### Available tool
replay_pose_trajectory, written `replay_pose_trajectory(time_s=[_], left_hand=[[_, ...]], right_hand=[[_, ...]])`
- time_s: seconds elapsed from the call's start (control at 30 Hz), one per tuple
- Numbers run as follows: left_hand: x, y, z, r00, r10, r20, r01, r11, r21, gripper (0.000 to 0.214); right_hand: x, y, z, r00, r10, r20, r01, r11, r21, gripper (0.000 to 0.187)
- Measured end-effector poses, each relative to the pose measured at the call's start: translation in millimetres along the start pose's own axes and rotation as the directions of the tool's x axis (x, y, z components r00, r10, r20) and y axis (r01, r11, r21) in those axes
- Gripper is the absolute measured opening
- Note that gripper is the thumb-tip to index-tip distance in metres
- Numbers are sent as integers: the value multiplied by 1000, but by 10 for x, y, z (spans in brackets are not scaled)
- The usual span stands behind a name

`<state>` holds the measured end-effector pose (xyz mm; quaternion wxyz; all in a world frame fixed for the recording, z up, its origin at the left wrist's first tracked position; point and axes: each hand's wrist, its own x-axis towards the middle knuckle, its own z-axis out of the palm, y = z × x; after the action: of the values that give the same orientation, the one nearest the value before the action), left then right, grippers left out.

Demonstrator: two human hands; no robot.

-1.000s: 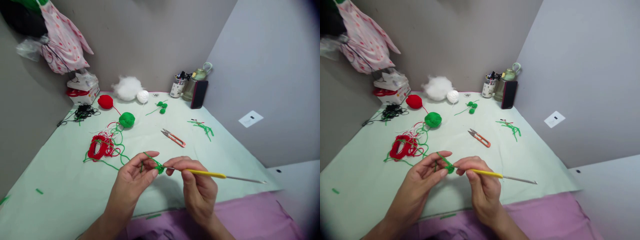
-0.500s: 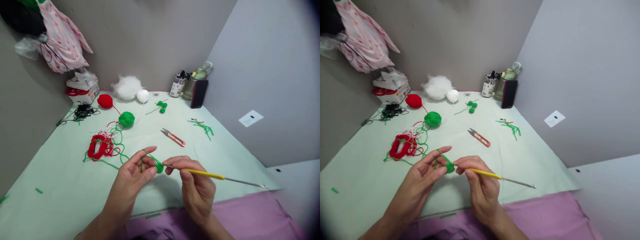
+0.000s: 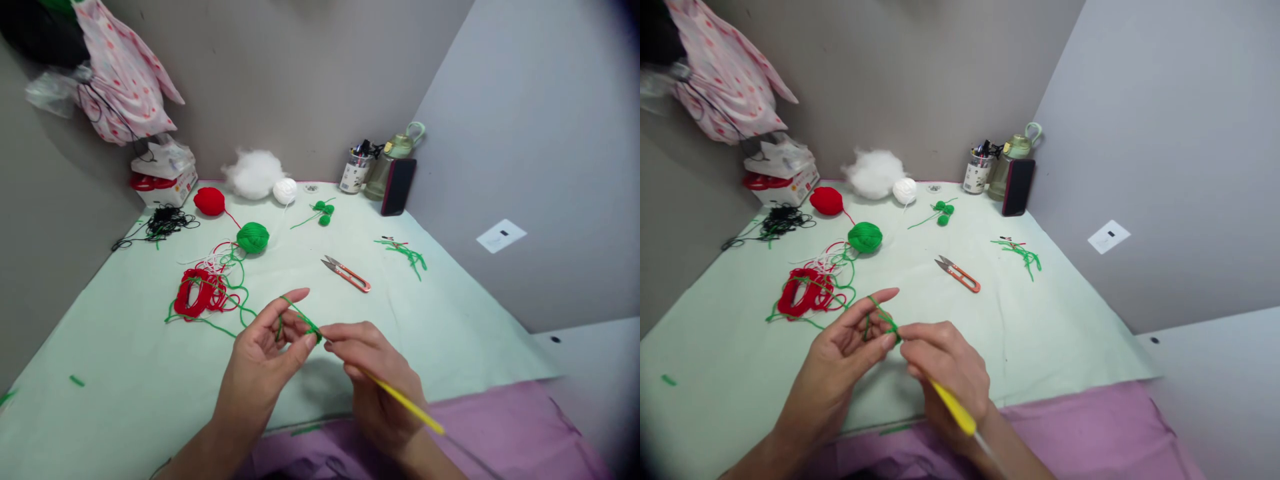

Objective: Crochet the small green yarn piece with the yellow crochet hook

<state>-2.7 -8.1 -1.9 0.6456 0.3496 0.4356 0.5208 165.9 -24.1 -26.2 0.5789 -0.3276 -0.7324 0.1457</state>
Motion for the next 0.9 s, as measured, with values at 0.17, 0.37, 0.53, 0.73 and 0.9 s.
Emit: replay_pose_trajectory(time_s=[0.17,0.37,0.53,0.73,0.9], left_hand=[[-18,17,5,995,-90,52,94,993,-65,54],[7,47,-4,977,-151,153,175,973,-153,44],[10,89,15,981,-150,125,172,967,-191,36],[42,76,21,956,-211,206,259,934,-245,35],[67,52,16,973,-169,155,205,944,-259,34]], right_hand=[[-41,-4,7,994,-103,47,112,963,-245,35],[-8,-44,-58,974,-161,158,210,907,-366,37],[-63,64,-64,970,-232,80,244,944,-221,42],[-173,65,-30,993,-115,32,119,977,-178,45],[-198,55,-37,996,-85,2,84,977,-194,46]])
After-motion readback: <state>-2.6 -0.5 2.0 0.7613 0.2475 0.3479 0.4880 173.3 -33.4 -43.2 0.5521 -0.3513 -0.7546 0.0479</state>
